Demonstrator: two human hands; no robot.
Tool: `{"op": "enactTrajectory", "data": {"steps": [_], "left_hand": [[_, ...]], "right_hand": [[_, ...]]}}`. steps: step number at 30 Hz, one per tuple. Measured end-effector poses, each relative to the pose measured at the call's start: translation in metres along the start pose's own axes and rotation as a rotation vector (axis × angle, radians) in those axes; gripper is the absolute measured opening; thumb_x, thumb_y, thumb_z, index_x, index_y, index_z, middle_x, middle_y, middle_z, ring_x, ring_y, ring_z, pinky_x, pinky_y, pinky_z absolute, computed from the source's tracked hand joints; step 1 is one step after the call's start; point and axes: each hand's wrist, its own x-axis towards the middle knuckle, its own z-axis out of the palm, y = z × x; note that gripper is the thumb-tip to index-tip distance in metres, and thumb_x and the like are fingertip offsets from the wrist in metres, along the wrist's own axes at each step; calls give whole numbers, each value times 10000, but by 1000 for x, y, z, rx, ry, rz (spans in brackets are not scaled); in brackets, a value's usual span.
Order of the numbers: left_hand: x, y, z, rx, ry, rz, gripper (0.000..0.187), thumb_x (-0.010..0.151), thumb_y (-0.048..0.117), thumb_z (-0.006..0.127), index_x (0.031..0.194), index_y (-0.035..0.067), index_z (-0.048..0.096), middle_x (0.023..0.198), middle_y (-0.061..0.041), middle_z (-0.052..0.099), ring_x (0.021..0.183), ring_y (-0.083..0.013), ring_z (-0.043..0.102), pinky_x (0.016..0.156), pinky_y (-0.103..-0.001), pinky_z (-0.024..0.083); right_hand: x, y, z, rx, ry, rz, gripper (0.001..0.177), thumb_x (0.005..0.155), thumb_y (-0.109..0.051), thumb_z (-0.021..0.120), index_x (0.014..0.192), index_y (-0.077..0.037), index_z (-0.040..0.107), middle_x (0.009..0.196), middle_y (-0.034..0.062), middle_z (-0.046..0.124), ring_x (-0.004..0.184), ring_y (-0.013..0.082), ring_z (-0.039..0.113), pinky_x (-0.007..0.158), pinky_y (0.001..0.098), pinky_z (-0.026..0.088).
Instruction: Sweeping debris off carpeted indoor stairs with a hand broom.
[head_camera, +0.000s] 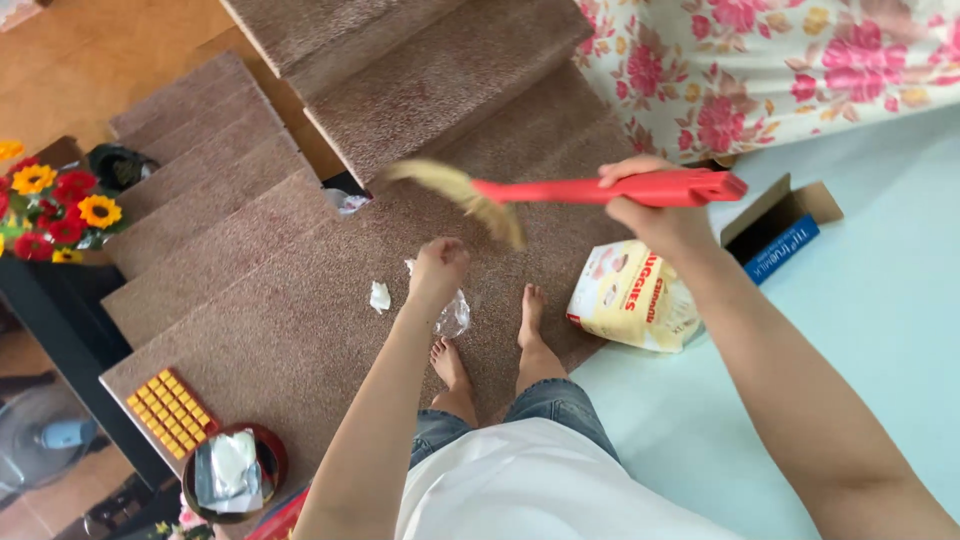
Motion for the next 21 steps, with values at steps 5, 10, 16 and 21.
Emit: {"op": "enactTrajectory", "data": {"steps": [5, 10, 16, 21], "left_hand": [[-20, 40, -1, 60, -123, -83, 414, 877, 250, 712, 1260, 94, 685, 1064, -134, 764, 966, -251, 742, 875, -376, 564], [-19, 20, -12, 190, -163, -99, 445, 886, 288, 702, 1297, 123, 659, 1191, -114, 726, 1061, -266, 714, 928, -392, 543], [-10, -28, -7, 300, -121, 4, 432, 852, 291, 710, 1255, 135, 703, 1234, -147, 708, 1116, -314, 685, 953, -433, 533], [-15, -2, 10, 280, -187, -40, 434, 838, 331, 737, 1228, 144, 699, 1208, -154, 697, 1091, -319, 685, 936, -436, 532]], "right_hand": [[-14, 61, -18, -147, 267, 5, 186, 854, -14, 756, 1027, -64, 710, 1121, 114, 748, 1054, 207, 729, 973, 328, 559], [-19, 179, -7, -318, 477, 166, 162, 842, -47, 798, 983, -85, 727, 988, 95, 760, 926, 209, 737, 854, 336, 569], [-50, 194, 41, -144, 421, 340, 144, 845, -111, 841, 938, -115, 731, 892, 47, 725, 854, 167, 701, 800, 310, 559], [-66, 91, 105, -39, 358, 345, 153, 852, -95, 831, 960, -95, 723, 959, 37, 739, 909, 148, 708, 835, 307, 566]]}}
